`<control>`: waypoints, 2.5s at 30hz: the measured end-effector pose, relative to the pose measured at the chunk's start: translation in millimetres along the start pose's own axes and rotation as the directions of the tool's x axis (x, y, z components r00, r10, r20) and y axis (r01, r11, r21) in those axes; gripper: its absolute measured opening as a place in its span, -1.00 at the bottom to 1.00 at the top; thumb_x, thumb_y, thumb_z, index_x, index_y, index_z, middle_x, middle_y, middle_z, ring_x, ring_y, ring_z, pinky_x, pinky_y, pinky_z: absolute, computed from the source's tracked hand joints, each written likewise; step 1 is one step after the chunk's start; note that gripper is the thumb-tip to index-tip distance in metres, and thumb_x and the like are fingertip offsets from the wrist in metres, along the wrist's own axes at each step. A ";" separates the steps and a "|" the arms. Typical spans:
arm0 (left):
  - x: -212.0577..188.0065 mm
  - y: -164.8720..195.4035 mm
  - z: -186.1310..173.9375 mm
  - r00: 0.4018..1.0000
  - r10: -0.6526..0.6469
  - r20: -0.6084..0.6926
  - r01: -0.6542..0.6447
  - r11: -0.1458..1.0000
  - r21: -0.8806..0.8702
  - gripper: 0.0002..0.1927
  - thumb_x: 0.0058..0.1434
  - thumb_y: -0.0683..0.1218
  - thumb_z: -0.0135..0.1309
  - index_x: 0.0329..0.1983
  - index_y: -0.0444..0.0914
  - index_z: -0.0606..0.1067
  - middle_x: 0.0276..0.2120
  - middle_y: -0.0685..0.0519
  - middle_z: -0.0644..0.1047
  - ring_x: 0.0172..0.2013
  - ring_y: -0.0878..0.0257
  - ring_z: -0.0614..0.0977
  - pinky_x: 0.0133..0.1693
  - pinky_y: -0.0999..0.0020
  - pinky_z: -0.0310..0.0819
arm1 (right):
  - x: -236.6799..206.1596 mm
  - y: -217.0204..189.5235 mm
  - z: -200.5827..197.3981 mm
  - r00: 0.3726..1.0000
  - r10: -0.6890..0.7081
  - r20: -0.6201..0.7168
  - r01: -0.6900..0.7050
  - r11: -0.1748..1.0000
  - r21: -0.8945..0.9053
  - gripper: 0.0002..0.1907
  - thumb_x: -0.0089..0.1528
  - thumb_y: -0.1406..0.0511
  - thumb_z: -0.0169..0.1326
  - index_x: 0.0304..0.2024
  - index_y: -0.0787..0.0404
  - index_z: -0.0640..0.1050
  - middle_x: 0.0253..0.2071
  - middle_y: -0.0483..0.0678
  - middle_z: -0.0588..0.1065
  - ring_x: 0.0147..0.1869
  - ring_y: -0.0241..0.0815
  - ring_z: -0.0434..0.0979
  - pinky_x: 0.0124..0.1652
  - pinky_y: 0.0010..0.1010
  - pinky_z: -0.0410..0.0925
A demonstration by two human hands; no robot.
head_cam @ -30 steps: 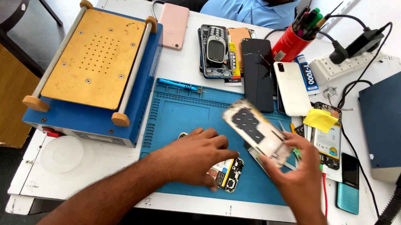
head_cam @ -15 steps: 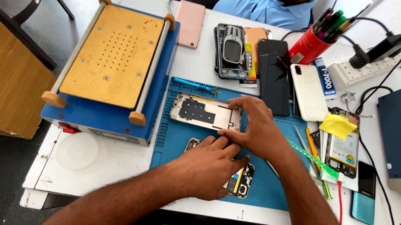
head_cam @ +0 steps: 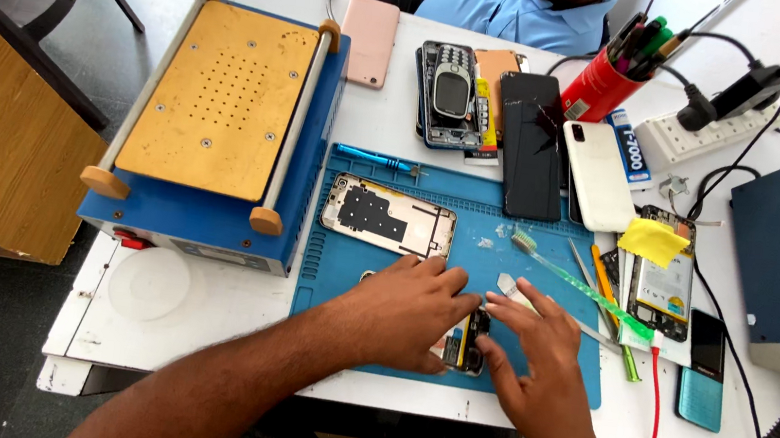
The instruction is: The person repairs a smartphone at a workbench. They remove the back cover and battery from the phone, then use a screwdriver to unscrew and work on the exposed motherboard, handling the disassembled phone parts on a blue mat.
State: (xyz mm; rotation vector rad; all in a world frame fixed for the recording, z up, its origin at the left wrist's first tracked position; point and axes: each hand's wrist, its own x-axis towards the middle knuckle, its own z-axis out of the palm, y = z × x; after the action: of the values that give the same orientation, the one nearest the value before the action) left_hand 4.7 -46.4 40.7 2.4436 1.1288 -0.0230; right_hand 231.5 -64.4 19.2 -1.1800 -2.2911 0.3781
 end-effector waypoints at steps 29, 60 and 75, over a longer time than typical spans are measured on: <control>-55.3 -32.5 19.1 0.883 -0.298 -0.362 0.254 0.953 -0.166 -0.63 0.12 -0.32 0.12 0.03 -0.32 0.52 -0.09 -0.10 0.56 -0.07 0.01 0.63 -0.09 0.08 0.57 | -23.2 1.2 26.3 0.999 -0.024 0.024 0.027 0.992 -0.125 -0.32 0.13 0.06 0.21 0.26 0.12 0.40 0.35 -0.05 0.38 0.62 0.08 0.05 0.48 0.07 -0.18; -38.9 -51.3 5.0 0.896 -0.437 -0.075 0.391 0.857 -0.335 -0.67 0.18 0.12 0.27 -0.11 -0.14 0.56 -0.14 0.04 0.52 -0.14 0.21 0.63 -0.15 0.16 0.59 | -32.7 10.8 43.9 0.999 0.049 0.018 -0.045 0.981 -0.188 -0.55 0.15 0.15 0.22 0.08 0.11 0.58 0.30 -0.02 0.45 0.59 0.05 0.15 0.42 0.04 -0.06; -27.9 -45.4 -4.7 0.868 -0.497 0.019 0.470 0.808 -0.356 -0.72 0.19 0.09 0.26 -0.16 -0.13 0.56 -0.13 0.08 0.51 -0.13 0.21 0.62 -0.12 0.13 0.55 | -28.6 10.8 40.8 1.000 0.026 -0.003 -0.026 0.988 -0.151 -0.55 0.13 0.15 0.25 0.07 0.10 0.59 0.29 -0.07 0.46 0.57 0.04 0.19 0.39 -0.01 0.00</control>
State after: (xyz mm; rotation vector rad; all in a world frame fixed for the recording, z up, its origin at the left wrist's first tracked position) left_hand -47.7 -38.9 32.8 1.8055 1.6138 0.1062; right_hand 229.0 -81.7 -28.8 -1.2839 -2.3395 0.2158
